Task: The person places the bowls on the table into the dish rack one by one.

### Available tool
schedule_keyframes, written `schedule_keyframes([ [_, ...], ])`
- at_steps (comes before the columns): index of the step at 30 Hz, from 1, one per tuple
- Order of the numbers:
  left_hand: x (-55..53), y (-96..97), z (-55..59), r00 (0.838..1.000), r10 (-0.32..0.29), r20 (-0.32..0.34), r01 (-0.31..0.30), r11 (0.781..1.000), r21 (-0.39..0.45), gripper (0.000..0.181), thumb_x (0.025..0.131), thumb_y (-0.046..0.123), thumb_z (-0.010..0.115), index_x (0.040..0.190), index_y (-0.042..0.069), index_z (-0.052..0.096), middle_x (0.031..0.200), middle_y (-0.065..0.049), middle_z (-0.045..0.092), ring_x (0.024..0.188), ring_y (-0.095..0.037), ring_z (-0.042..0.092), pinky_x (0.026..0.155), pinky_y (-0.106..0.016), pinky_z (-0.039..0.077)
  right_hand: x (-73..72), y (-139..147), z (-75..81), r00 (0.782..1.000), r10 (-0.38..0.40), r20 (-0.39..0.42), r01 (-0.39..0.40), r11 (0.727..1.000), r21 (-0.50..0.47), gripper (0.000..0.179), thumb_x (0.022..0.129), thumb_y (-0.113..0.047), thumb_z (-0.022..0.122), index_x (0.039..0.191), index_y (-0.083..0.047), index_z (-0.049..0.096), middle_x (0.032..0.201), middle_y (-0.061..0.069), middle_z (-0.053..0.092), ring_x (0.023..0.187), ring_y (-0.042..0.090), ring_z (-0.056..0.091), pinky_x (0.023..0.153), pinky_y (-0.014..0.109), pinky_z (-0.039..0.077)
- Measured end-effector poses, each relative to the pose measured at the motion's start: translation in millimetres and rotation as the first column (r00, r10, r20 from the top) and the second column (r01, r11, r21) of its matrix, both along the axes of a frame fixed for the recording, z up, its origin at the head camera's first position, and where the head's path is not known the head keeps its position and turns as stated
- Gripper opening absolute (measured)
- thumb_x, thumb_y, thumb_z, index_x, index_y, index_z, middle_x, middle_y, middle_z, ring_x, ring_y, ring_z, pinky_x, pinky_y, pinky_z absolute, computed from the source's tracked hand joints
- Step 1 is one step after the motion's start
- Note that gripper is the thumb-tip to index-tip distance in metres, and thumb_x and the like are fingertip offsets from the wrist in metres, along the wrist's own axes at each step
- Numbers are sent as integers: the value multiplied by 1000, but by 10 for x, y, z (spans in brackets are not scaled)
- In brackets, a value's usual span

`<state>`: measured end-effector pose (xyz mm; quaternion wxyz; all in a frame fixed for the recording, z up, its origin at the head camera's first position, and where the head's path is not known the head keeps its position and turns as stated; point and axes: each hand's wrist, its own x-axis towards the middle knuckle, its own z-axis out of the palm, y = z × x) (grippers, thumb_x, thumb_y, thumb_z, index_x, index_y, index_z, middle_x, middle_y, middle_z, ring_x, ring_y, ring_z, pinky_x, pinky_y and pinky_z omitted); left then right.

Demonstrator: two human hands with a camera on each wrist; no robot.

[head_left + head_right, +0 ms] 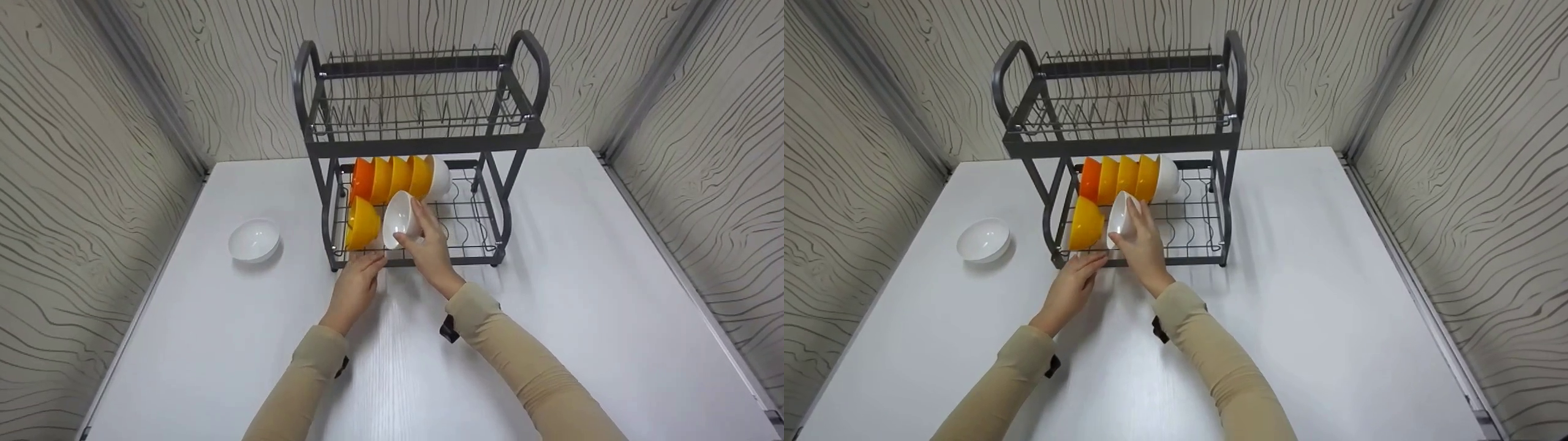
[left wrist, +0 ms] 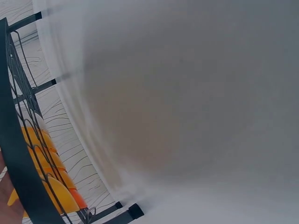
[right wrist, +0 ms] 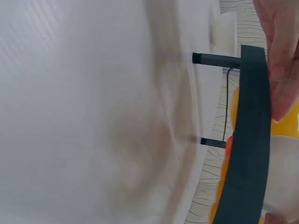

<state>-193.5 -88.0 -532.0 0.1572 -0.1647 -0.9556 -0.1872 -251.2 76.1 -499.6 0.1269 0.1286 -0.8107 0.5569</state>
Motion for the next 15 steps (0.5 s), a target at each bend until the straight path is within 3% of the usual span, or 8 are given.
schedule_keyframes([
  [6,-2,-10,-6,999,10,31,-10,1000,-5,35,89,6,56,123,13,60,129,0,58,121,-18,53,108,-41,35,-23,-101,-25,1000,1,26,-3,998,66,72,80,-25,71,143,-25,35,152,14,24,138,34,27,109,48,32],
  [15,-7,-37,-41,996,-35,-84,35,999,6,33,87,1,58,118,9,63,124,-2,60,115,-20,56,102,-35,42,-66,-239,-9,999,3,37,-8,990,139,72,79,-26,72,142,-29,36,152,16,24,138,35,27,110,47,30],
])
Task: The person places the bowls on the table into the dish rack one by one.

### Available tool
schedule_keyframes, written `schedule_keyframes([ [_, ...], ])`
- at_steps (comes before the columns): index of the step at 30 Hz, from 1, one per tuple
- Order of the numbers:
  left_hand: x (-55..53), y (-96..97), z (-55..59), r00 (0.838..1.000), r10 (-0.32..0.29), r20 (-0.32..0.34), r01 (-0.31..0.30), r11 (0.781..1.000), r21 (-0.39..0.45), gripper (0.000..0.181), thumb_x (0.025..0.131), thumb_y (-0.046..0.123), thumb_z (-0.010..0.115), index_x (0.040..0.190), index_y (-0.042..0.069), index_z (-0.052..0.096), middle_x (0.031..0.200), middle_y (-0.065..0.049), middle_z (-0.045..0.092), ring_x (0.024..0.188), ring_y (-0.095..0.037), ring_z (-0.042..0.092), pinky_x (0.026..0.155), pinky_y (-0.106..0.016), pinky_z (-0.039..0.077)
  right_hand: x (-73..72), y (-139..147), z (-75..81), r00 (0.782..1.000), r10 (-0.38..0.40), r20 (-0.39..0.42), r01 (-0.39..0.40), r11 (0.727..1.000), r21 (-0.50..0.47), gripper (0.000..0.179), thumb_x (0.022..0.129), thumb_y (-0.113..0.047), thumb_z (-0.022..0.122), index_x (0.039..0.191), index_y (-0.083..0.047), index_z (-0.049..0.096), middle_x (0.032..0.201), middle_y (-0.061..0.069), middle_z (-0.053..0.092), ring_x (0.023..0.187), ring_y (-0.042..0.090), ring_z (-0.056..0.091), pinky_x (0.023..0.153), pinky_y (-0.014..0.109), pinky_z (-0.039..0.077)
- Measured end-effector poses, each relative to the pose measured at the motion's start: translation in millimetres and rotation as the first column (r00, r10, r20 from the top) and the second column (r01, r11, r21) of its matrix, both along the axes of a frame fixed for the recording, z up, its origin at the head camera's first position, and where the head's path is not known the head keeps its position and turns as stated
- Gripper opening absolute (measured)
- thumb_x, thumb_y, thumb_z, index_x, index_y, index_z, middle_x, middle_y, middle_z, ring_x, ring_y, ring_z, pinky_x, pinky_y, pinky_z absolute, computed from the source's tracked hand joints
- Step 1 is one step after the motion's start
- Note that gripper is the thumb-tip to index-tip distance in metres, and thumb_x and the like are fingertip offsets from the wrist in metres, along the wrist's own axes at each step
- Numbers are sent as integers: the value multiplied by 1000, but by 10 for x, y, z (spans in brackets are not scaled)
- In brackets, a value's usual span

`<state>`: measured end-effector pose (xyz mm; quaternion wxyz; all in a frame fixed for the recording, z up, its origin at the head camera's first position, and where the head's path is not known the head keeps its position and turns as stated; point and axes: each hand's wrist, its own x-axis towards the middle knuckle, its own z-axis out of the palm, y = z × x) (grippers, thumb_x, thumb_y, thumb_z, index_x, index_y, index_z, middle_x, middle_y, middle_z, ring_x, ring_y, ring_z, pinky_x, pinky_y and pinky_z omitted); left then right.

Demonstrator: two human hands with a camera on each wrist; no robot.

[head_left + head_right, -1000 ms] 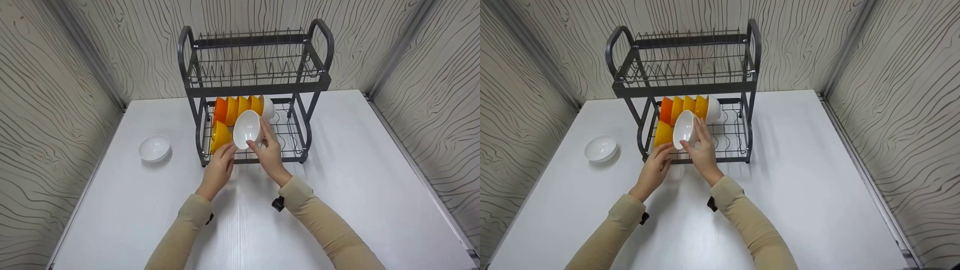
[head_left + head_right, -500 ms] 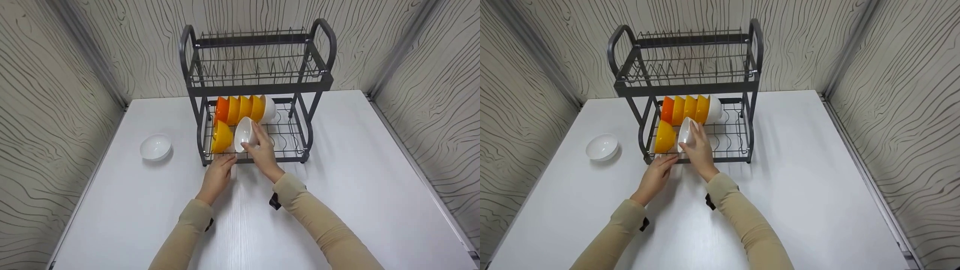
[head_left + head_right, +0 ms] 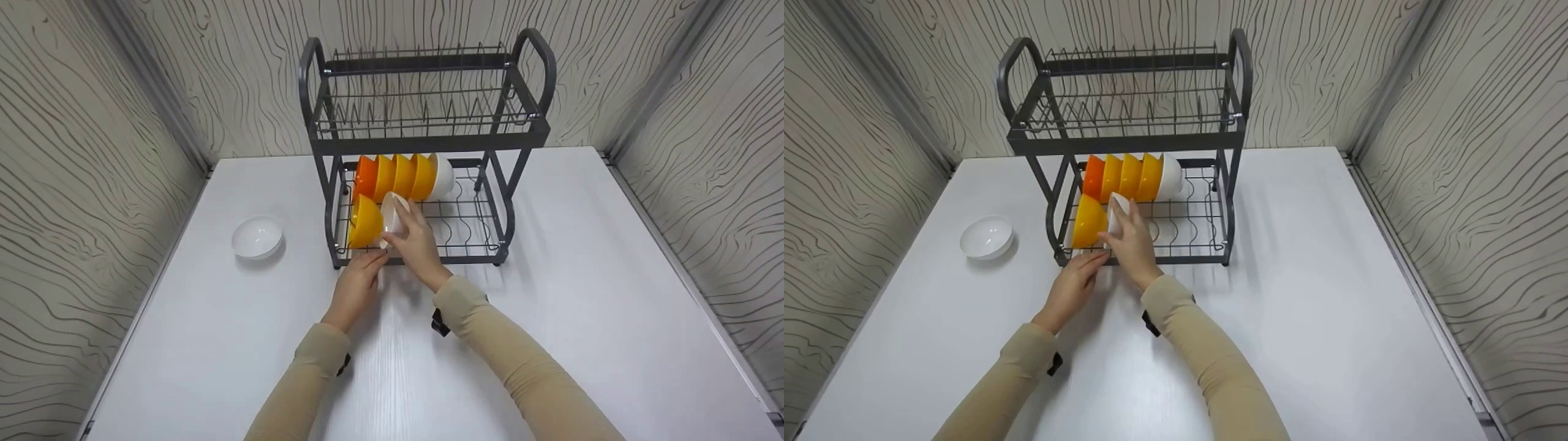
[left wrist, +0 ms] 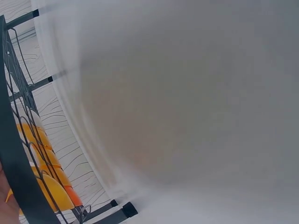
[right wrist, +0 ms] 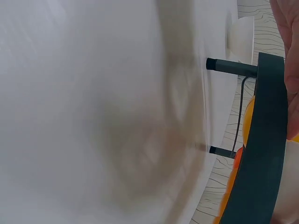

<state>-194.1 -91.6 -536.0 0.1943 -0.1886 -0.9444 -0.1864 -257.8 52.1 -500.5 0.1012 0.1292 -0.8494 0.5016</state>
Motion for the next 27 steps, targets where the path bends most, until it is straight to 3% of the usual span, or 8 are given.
schedule_keyframes([
  [8,-21,-9,-3,999,-4,39,5,1000,-13,38,85,-4,57,120,10,62,125,-1,60,115,-19,56,103,-34,42,-22,-85,52,1000,-2,28,0,998,64,71,81,-31,70,142,-30,36,152,16,23,136,39,29,110,50,29],
  [18,-29,-18,-21,1000,-16,27,16,1000,10,41,82,-7,56,119,10,62,121,-1,62,113,-19,57,102,-34,43,-59,-185,49,1000,12,9,-13,992,124,72,81,-31,70,143,-35,32,153,17,20,133,41,34,108,54,30],
  [27,-37,-29,-39,999,-37,-25,38,999,15,40,82,-8,56,116,10,64,118,-1,64,110,-19,58,100,-33,44,-72,-228,-23,999,33,-6,-32,995,96,71,82,-31,69,143,-30,33,152,18,21,135,39,31,109,53,29],
])
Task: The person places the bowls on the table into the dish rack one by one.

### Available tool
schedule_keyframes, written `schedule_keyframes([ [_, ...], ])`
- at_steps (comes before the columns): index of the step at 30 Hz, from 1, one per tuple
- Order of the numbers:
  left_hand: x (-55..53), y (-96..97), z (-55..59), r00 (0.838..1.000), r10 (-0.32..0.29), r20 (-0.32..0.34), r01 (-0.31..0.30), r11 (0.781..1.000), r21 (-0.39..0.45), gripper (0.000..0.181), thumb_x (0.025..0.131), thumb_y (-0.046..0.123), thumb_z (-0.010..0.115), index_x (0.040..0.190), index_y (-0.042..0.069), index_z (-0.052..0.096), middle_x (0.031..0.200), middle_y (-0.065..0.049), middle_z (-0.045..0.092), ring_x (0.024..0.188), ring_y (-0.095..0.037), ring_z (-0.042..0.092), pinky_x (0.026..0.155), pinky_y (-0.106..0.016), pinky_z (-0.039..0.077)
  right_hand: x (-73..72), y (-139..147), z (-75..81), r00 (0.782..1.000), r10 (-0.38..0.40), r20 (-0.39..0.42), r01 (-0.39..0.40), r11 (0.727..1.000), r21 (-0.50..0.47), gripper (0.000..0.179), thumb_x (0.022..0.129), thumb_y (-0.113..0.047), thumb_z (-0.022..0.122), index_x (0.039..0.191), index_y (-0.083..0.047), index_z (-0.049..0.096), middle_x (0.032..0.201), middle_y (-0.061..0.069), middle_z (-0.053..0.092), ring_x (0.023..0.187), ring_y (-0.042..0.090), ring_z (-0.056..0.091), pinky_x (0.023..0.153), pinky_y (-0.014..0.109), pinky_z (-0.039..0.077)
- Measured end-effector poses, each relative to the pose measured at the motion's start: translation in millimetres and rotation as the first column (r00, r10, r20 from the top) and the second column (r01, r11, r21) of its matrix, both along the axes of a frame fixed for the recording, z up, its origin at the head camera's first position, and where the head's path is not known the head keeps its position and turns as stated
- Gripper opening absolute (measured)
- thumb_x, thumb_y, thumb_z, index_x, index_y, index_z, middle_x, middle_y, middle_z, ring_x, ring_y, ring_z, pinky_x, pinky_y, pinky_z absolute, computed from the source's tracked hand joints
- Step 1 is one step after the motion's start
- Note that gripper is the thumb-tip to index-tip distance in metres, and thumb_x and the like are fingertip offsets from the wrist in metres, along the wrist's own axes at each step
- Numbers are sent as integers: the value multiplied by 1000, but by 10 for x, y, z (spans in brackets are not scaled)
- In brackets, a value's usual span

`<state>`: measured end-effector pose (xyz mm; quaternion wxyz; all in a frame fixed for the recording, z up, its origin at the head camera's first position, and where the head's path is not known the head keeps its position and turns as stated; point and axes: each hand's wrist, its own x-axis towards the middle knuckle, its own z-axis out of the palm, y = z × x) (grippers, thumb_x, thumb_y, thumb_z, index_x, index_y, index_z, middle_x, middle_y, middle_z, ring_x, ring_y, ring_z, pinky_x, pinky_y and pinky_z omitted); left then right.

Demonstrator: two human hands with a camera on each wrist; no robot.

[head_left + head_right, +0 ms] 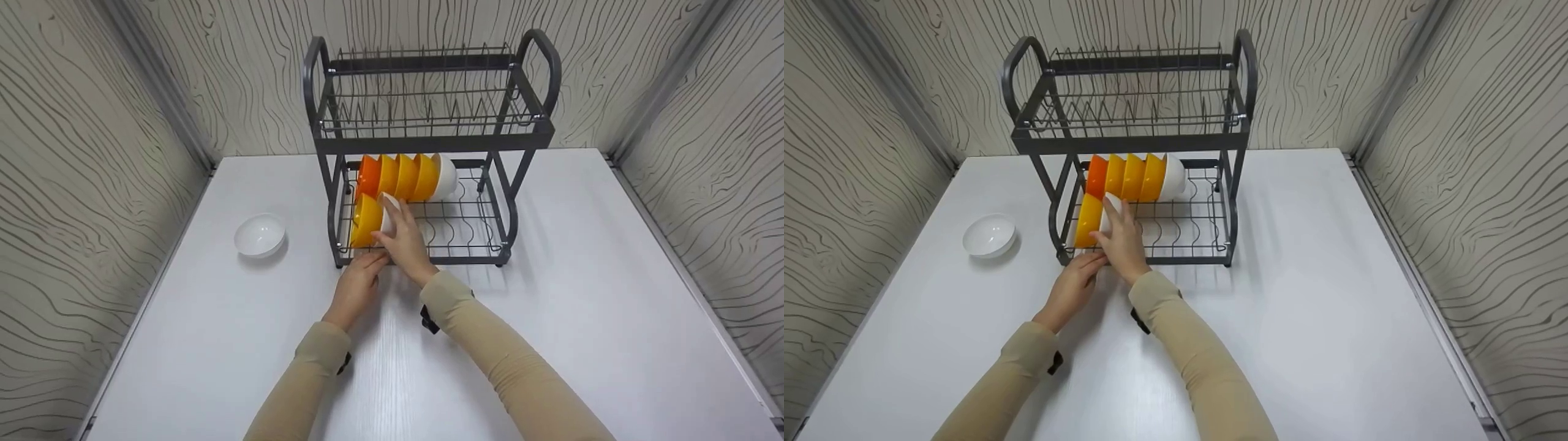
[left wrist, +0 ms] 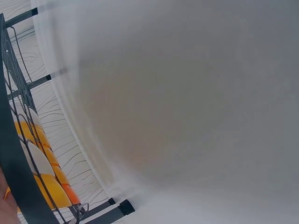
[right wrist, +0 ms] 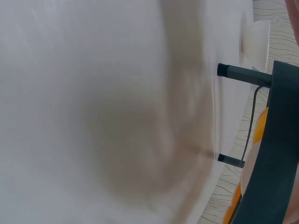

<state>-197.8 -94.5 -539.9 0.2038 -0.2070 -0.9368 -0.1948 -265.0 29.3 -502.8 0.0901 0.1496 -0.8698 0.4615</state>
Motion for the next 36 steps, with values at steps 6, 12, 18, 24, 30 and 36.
schedule_keyframes([
  [6,9,-2,-3,1000,-5,6,5,1000,20,41,82,-10,56,117,10,64,118,-1,63,111,-19,57,100,-32,44,-7,-6,-31,1000,3,-24,-3,1000,4,72,82,-33,69,144,-29,32,152,18,22,138,35,28,110,50,29],
  [12,18,-2,5,1000,-2,14,2,1000,26,41,82,-10,54,116,10,64,117,-1,64,110,-19,58,100,-32,44,-3,-11,-49,1000,5,-13,-5,1000,13,74,83,-33,68,145,-30,28,153,15,20,139,33,25,111,49,27],
  [18,21,-3,0,1000,-2,6,1,999,47,39,82,-9,53,115,9,65,116,-2,64,109,-19,58,99,-33,45,25,1,-48,1000,6,6,-6,1000,7,89,82,-36,68,149,-24,11,155,11,16,141,27,22,115,44,21],
  [24,10,1,-4,1000,-1,7,0,999,54,38,83,-8,53,115,10,65,116,-2,65,109,-19,58,100,-33,44,47,53,-54,1000,-15,-13,15,1000,2,94,81,-40,68,150,-19,8,156,11,14,142,26,19,116,44,18],
  [30,1,-1,-7,1000,-7,13,6,998,56,42,81,-10,54,116,10,65,117,-2,64,110,-20,58,100,-36,44,60,174,-27,999,-26,-39,27,999,22,91,82,-41,67,150,-17,11,155,14,16,142,28,19,116,46,18],
  [36,7,-1,18,998,10,67,-13,999,39,41,82,-8,56,118,10,63,117,-4,64,112,-22,57,101,-36,43,95,386,6,996,-14,-87,23,994,108,89,83,-48,63,150,-17,12,154,16,16,141,32,21,114,50,21],
])
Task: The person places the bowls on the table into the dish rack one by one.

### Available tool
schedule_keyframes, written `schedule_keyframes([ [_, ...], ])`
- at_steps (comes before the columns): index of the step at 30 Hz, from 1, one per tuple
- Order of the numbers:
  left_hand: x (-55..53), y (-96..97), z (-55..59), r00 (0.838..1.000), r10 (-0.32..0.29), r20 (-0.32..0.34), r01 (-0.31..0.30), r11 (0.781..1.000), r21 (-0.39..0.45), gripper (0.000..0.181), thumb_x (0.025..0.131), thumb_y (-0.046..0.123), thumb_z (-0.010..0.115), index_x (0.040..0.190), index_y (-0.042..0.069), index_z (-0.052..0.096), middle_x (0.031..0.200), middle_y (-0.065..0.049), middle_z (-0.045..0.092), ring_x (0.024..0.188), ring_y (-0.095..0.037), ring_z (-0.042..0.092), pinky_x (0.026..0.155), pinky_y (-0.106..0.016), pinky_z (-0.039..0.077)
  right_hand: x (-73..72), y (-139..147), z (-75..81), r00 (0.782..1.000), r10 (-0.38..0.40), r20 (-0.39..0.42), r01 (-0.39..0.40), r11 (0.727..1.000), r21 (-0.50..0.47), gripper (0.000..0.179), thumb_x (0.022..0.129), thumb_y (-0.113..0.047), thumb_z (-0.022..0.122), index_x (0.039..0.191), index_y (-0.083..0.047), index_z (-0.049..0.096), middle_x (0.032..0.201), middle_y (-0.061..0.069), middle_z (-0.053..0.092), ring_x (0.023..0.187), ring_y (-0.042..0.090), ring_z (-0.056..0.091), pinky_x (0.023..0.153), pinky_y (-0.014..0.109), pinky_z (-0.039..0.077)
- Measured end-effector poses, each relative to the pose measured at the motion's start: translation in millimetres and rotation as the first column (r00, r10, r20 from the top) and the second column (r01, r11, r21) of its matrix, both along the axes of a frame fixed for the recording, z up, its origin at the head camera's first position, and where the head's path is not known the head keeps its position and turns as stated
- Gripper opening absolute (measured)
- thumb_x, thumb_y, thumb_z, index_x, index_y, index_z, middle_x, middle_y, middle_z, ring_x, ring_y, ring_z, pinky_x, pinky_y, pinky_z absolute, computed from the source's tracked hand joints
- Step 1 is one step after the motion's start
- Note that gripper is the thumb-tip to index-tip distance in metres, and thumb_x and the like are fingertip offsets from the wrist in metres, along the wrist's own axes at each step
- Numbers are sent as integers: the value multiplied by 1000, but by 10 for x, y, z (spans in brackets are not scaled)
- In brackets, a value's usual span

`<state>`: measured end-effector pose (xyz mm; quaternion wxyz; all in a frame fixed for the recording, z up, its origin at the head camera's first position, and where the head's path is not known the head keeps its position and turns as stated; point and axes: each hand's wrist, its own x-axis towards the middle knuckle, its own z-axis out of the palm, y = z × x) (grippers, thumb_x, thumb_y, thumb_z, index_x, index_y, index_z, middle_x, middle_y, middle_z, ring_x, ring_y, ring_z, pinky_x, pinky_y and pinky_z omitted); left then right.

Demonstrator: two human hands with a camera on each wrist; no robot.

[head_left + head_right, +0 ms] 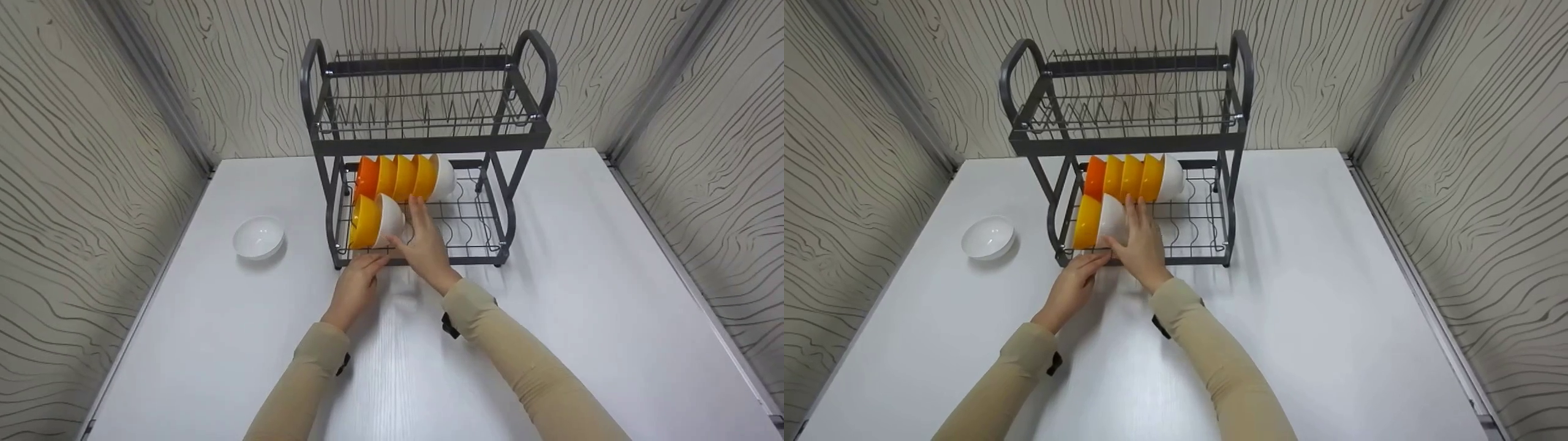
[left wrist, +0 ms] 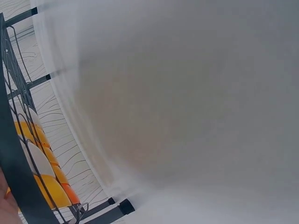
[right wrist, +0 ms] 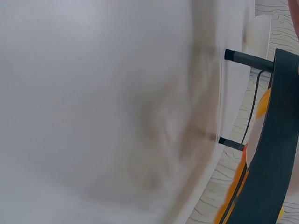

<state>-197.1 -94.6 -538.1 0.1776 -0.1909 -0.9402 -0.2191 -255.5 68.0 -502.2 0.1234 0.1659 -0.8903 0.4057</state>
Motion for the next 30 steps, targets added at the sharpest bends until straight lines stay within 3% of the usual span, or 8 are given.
schedule_keyframes([
  [7,0,9,16,1000,10,28,-10,1000,-20,41,84,-6,55,121,12,62,119,-3,63,113,-22,57,103,-38,41,53,270,-29,996,1,-85,3,999,42,86,83,-42,65,149,-15,15,153,15,20,138,33,27,112,50,25],
  [13,3,9,13,999,24,45,-23,1000,-18,43,84,-5,55,122,14,61,121,-2,62,114,-20,56,104,-36,41,131,468,-102,992,-2,-127,19,990,137,81,84,-43,63,148,-16,21,152,14,25,134,35,34,110,51,28],
  [23,12,-3,31,999,4,45,-4,1000,-13,44,83,-7,55,123,12,60,122,-3,61,116,-22,55,106,-40,38,261,670,-295,980,21,-200,47,943,330,66,85,-44,61,138,-9,42,140,15,45,123,33,47,106,55,32],
  [30,23,-14,74,998,-27,64,28,1000,-10,41,84,-5,56,123,9,59,125,-4,59,120,-23,53,107,-43,36,286,735,-408,975,31,-218,52,929,366,58,87,-46,57,133,-11,50,121,10,62,108,29,58,103,53,37],
])
